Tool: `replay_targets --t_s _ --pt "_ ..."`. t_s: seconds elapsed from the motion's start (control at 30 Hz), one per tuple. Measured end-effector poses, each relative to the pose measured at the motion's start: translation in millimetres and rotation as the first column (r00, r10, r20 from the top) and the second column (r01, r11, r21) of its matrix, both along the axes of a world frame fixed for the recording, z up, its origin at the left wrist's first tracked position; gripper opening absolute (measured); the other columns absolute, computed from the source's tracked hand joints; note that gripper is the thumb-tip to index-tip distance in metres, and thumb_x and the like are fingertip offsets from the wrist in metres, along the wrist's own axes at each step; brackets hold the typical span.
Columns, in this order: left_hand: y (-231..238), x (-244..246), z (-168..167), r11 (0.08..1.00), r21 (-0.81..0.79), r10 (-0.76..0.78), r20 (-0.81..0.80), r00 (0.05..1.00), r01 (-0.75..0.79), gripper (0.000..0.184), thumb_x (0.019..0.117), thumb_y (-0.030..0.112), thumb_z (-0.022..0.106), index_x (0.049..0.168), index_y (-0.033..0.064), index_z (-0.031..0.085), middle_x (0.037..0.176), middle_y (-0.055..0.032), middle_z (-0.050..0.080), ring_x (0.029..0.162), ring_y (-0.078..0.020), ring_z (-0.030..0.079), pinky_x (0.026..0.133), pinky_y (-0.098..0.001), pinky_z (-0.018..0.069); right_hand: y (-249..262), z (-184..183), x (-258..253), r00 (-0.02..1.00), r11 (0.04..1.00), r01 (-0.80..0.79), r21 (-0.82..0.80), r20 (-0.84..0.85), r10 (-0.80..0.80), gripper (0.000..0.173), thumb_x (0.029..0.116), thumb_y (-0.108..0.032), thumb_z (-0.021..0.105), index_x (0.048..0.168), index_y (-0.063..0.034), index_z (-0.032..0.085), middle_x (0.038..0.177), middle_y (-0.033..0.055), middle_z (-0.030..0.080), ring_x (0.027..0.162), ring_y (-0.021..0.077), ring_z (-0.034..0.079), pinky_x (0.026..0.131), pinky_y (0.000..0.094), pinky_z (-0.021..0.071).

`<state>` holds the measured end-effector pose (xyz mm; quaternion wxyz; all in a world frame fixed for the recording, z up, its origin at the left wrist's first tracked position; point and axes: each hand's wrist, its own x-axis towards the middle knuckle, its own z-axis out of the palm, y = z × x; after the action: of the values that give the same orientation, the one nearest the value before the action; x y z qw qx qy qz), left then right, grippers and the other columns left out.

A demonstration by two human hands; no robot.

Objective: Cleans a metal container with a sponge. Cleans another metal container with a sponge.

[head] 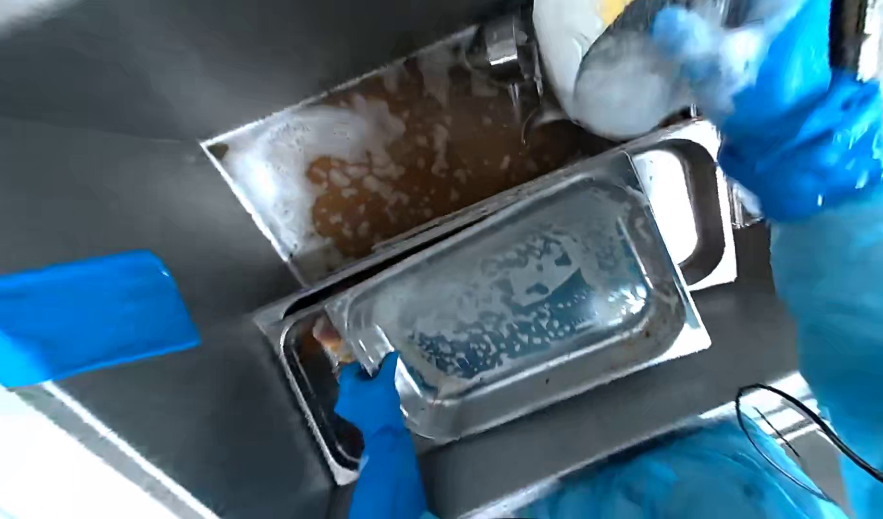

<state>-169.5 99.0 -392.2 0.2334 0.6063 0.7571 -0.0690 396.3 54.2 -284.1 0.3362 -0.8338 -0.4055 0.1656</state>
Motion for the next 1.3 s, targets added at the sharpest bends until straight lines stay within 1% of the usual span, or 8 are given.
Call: replay_targets --t_s 0.13,0.27,0.37,0.63,0.87,1.03,1.2,1.3 --pt "4.2 0.9 4.3 0.999 -0.048 0.011 0.050 0.999 -0.009 0.054 0.0837 0.031 0.085 0.120 -0.0041 0.064 0.109 -0.0269 0.070 0.106 -0.0436 0.067 0.094 -0.0649 0.0491 -71.2 21.3 -134.9 0.939 0.874 -0.340 -0.346 -0.174 0.296 0.049 0.0827 -0.033 0.082 0.120 -0.0056 0.064 0.114 0.0134 0.069 0.099 0.0245 0.070 0.084 0.0479 0.0600" --pt "8.3 -5.6 3.2 0.997 -0.058 -0.041 0.078 0.996 0.046 0.054 0.0903 0.039 0.077 0.118 -0.0057 0.066 0.110 -0.0299 0.069 0.108 -0.0476 0.066 0.096 -0.0670 0.0467 -117.2 8.7 -191.4 0.676 0.096 -0.547 -0.832 -0.371 0.637 0.057 0.0897 -0.034 0.073 0.143 -0.0214 0.057 0.122 0.0178 0.066 0.104 0.0412 0.068 0.076 0.0622 0.0573" --pt "12.7 -8.5 1.0 0.996 -0.076 -0.040 0.097 0.994 0.048 0.051 0.0932 0.040 0.073 0.112 -0.0061 0.067 0.107 -0.0316 0.069 0.107 -0.0507 0.065 0.094 -0.0699 0.0458 -120.3 11.1 -194.8 0.748 -0.123 -0.379 -0.917 -0.381 0.544 0.050 0.0934 -0.046 0.067 0.137 -0.0222 0.062 0.127 0.0158 0.066 0.110 0.0398 0.067 0.083 0.0633 0.0562" --pt "16.8 -17.5 -1.6 0.986 -0.166 0.059 0.206 0.977 -0.025 0.046 0.0933 0.040 0.070 0.108 -0.0031 0.067 0.108 -0.0310 0.068 0.106 -0.0522 0.064 0.091 -0.0735 0.0450 -107.9 -13.2 -345.0 0.892 0.259 -0.444 -0.858 -0.396 0.217 0.058 0.0890 -0.051 0.074 0.138 -0.0236 0.061 0.129 0.0077 0.070 0.113 0.0275 0.070 0.097 0.0588 0.0559" --pt "17.0 -18.4 -0.4 0.985 -0.169 0.067 0.205 0.976 -0.032 0.044 0.0921 0.038 0.071 0.105 -0.0036 0.066 0.106 -0.0319 0.068 0.106 -0.0523 0.064 0.089 -0.0733 0.0453 -161.6 16.2 -230.0 0.910 0.127 -0.268 -0.955 -0.208 0.359 0.058 0.0869 -0.056 0.074 0.137 -0.0280 0.064 0.124 0.0059 0.072 0.109 0.0288 0.071 0.092 0.0612 0.0564" --pt "19.4 -13.9 -3.2 0.986 -0.164 0.011 0.224 0.974 0.026 0.046 0.0924 0.039 0.071 0.106 -0.0051 0.065 0.109 -0.0331 0.066 0.108 -0.0534 0.063 0.092 -0.0740 0.0434 -130.1 -24.3 -338.9 0.886 0.232 -0.445 -0.865 -0.387 0.257 0.064 0.0843 -0.048 0.080 0.141 -0.0262 0.060 0.125 0.0085 0.071 0.109 0.0308 0.071 0.093 0.0612 0.0563" --pt "18.7 -17.0 -6.2 0.987 -0.158 0.007 0.211 0.977 0.028 0.048 0.0893 0.040 0.074 0.105 -0.0044 0.064 0.109 -0.0318 0.067 0.108 -0.0513 0.063 0.093 -0.0727 0.0431 -182.3 4.2 -243.1 0.886 0.063 -0.302 -0.951 -0.256 0.386 0.059 0.0879 -0.061 0.069 0.137 -0.0293 0.062 0.117 0.0080 0.074 0.104 0.0312 0.072 0.088 0.0619 0.0572" --pt "22.1 -11.3 -7.1 0.987 -0.153 -0.010 0.204 0.979 0.042 0.048 0.0888 0.040 0.074 0.106 -0.0038 0.065 0.110 -0.0306 0.067 0.110 -0.0500 0.063 0.095 -0.0710 0.0429 -167.8 -2.2 -283.8 0.924 0.145 -0.312 -0.939 -0.264 0.278 0.062 0.0835 -0.052 0.077 0.139 -0.0302 0.061 0.116 0.0094 0.074 0.103 0.0327 0.072 0.087 0.0627 0.0568"
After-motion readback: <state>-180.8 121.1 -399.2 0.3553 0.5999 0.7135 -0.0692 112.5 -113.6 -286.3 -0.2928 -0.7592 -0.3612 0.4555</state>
